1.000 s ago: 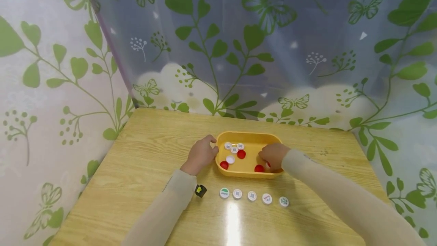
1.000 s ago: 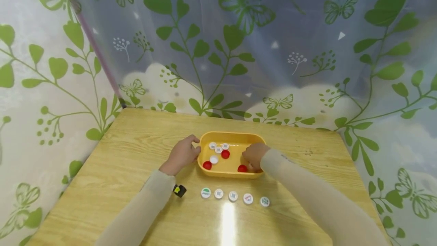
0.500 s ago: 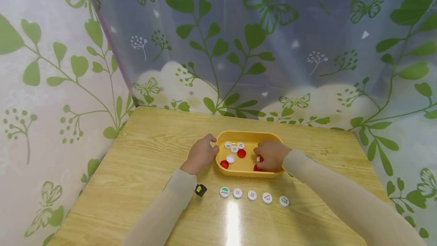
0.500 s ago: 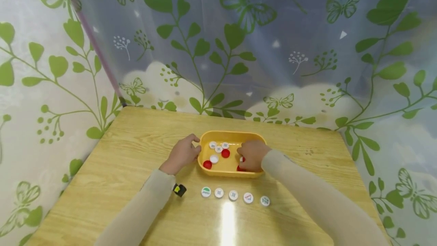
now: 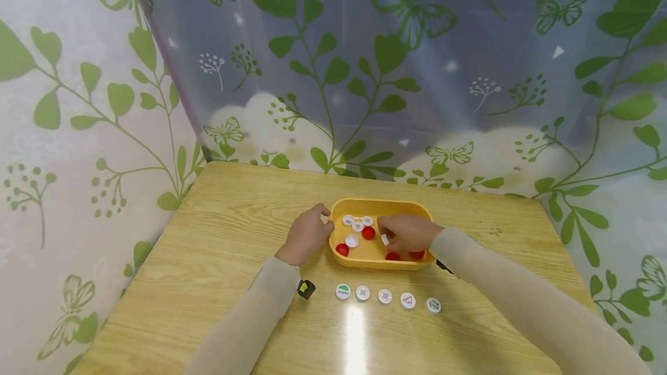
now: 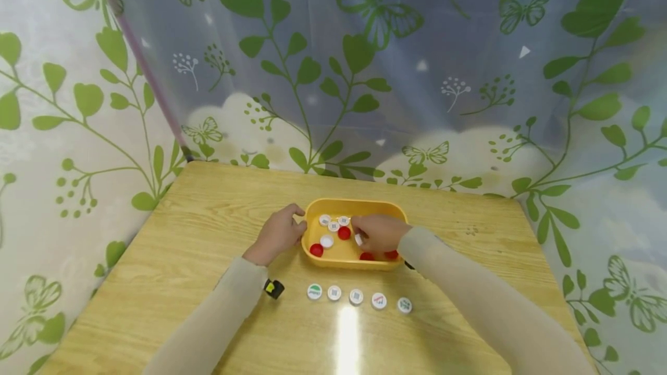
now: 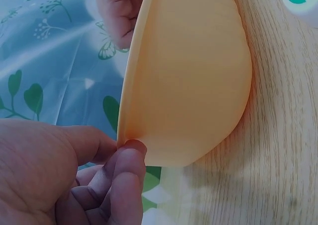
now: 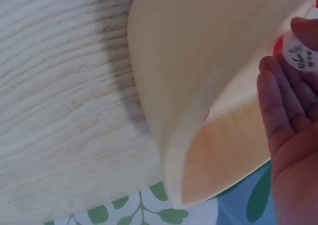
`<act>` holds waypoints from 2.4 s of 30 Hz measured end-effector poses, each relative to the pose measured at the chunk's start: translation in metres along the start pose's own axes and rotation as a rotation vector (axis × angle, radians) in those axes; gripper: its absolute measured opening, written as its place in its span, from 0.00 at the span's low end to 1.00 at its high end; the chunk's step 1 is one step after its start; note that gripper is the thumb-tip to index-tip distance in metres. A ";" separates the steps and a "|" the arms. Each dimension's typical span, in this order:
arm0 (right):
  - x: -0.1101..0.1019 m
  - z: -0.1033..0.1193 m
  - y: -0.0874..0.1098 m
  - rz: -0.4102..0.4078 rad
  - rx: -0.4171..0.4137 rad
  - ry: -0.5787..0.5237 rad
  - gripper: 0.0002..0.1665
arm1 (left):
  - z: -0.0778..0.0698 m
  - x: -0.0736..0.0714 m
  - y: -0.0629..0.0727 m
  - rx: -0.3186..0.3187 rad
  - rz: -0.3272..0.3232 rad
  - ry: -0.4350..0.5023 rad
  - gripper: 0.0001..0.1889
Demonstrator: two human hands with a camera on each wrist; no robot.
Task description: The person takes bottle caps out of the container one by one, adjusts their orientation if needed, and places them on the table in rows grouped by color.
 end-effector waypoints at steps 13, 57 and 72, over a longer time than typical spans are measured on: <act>-0.016 0.015 0.009 -0.093 -0.084 -0.005 0.18 | -0.002 -0.001 0.000 -0.011 0.017 -0.003 0.17; 0.036 0.158 0.126 -0.529 -0.249 0.169 0.15 | 0.001 0.002 -0.001 0.015 -0.006 0.012 0.16; 0.092 0.153 0.098 -0.419 -0.121 0.180 0.13 | -0.003 0.006 0.000 -0.001 0.003 0.052 0.16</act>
Point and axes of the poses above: each hand's wrist, its own y-axis away from the middle knuckle, its own x-axis out of the palm, z = x × y, the point moved 4 cm from there along -y, towards the middle knuckle, and after that the axes turned 12 degrees about x, right-handed, at the moved point
